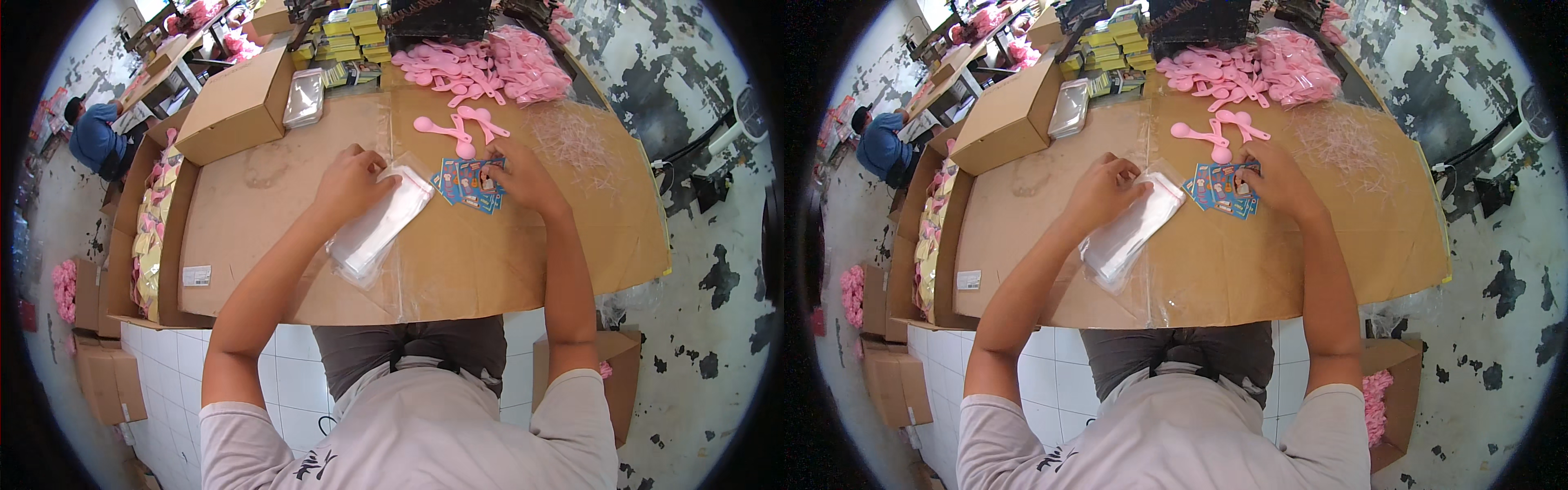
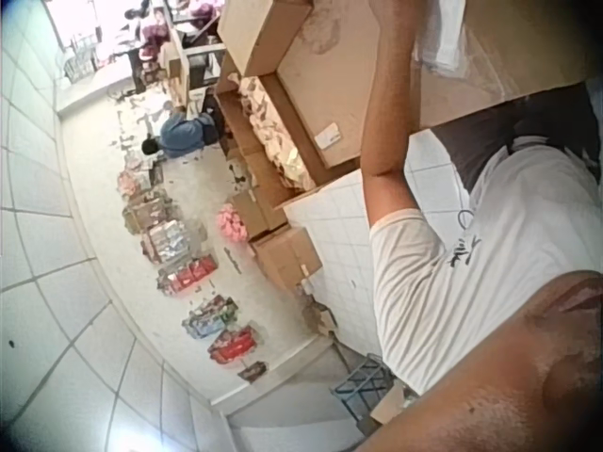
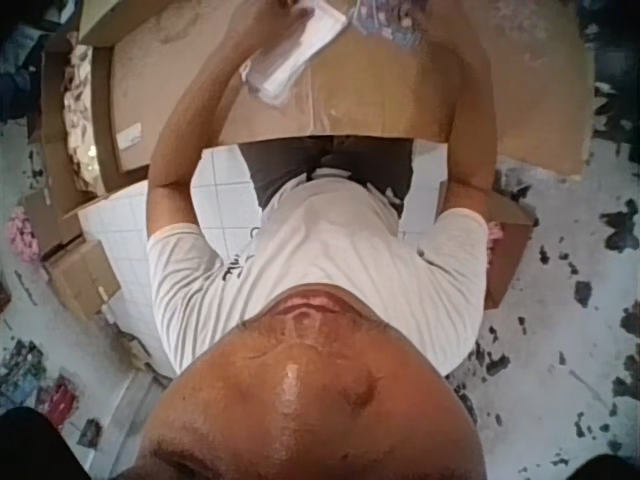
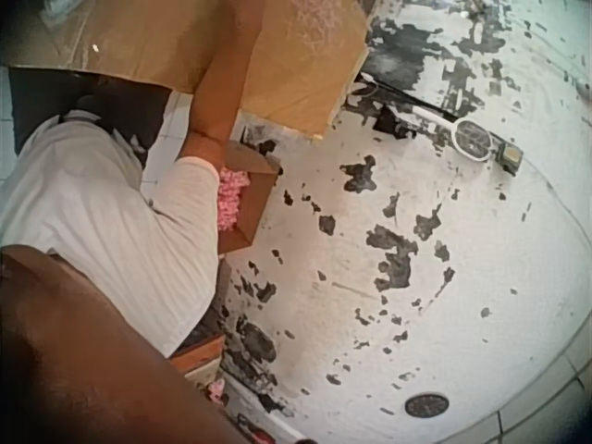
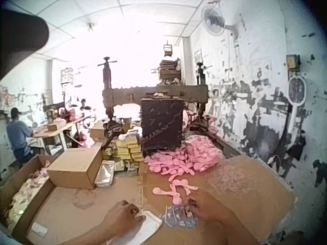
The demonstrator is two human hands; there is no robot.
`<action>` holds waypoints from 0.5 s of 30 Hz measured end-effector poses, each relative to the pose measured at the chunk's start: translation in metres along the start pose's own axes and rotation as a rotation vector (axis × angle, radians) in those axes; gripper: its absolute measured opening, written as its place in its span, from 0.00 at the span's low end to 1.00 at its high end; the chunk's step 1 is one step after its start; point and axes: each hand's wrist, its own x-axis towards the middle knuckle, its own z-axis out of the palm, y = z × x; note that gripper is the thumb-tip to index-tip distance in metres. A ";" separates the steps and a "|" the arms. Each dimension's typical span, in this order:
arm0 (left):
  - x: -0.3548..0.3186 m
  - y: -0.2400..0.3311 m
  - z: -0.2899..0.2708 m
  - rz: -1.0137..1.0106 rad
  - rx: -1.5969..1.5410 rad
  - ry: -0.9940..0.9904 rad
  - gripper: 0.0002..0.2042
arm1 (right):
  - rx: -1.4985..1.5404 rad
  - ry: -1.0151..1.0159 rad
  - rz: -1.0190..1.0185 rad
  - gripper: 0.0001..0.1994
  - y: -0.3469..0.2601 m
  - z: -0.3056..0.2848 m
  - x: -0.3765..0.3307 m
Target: Packaging small plastic items with brand cards into clear plastic sleeves at a workstation.
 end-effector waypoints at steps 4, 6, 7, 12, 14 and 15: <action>0.008 -0.010 0.003 -0.054 -0.150 -0.034 0.12 | 0.251 0.046 -0.042 0.08 -0.008 0.001 0.002; 0.008 -0.015 0.004 -0.110 -0.674 -0.068 0.09 | 0.356 0.058 -0.008 0.08 -0.011 0.006 0.004; 0.008 -0.017 0.006 -0.109 -0.673 -0.071 0.09 | 0.485 0.071 0.021 0.08 -0.012 0.012 0.004; -0.003 -0.006 0.005 -0.106 -1.231 -0.262 0.15 | 0.561 0.106 0.010 0.11 -0.024 0.034 0.005; -0.004 -0.003 0.005 -0.094 -1.253 -0.255 0.16 | 0.613 0.160 0.053 0.11 -0.029 0.037 0.003; -0.005 -0.002 0.004 -0.082 -1.274 -0.246 0.16 | 0.613 0.159 0.054 0.11 -0.026 0.036 0.003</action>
